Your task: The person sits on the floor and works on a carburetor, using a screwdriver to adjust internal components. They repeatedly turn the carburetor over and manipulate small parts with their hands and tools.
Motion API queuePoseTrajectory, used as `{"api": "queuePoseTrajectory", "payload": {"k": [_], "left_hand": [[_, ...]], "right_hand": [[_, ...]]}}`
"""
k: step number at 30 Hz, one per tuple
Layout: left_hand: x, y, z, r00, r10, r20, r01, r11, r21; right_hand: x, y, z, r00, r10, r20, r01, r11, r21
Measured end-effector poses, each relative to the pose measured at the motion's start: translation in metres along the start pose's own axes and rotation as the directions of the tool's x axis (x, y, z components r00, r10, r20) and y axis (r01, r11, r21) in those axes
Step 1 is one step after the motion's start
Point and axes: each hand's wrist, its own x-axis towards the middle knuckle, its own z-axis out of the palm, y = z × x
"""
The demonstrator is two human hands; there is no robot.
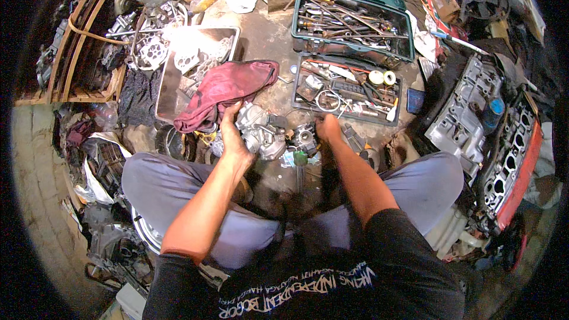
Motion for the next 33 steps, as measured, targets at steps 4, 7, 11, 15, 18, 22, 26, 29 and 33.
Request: {"api": "queuePoseTrajectory", "payload": {"k": [4, 7, 11, 15, 18, 22, 26, 29, 33], "left_hand": [[0.008, 0.003, -0.009, 0.998, 0.016, 0.067, -0.014, 1.000, -0.028], [0.003, 0.008, -0.009, 0.995, 0.021, 0.094, -0.014, 0.997, -0.075], [-0.002, 0.011, 0.004, 0.984, 0.018, 0.175, -0.004, 0.997, -0.080], [-0.014, 0.017, 0.002, 0.972, 0.057, 0.229, -0.021, 0.988, -0.155], [-0.029, 0.021, 0.012, 0.959, 0.001, 0.283, 0.049, 0.985, -0.167], [-0.064, 0.030, 0.024, 0.951, -0.016, 0.310, 0.087, 0.973, -0.216], [-0.089, 0.038, 0.028, 0.952, 0.062, 0.301, 0.035, 0.951, -0.307], [-0.093, 0.042, 0.023, 0.942, 0.062, 0.329, 0.050, 0.946, -0.321], [-0.110, 0.049, 0.027, 0.968, 0.048, 0.247, 0.028, 0.955, -0.294]], "right_hand": [[0.007, 0.000, 0.014, 1.000, 0.003, -0.030, 0.000, 0.993, 0.120], [0.001, -0.018, -0.007, 0.992, -0.087, -0.086, 0.103, 0.974, 0.200], [0.006, -0.038, -0.029, 0.940, -0.066, -0.334, 0.152, 0.959, 0.239], [-0.033, -0.148, -0.124, 0.912, -0.253, -0.323, 0.397, 0.742, 0.540], [-0.069, -0.199, -0.198, 0.832, -0.487, -0.266, 0.550, 0.665, 0.504], [-0.157, -0.258, -0.276, 0.758, -0.644, -0.104, 0.643, 0.710, 0.286], [-0.206, -0.274, -0.278, 0.603, -0.789, -0.114, 0.794, 0.582, 0.174], [-0.213, -0.279, -0.269, 0.521, -0.837, -0.170, 0.853, 0.503, 0.137], [-0.220, -0.283, -0.267, 0.525, -0.828, -0.197, 0.849, 0.526, 0.050]]}}
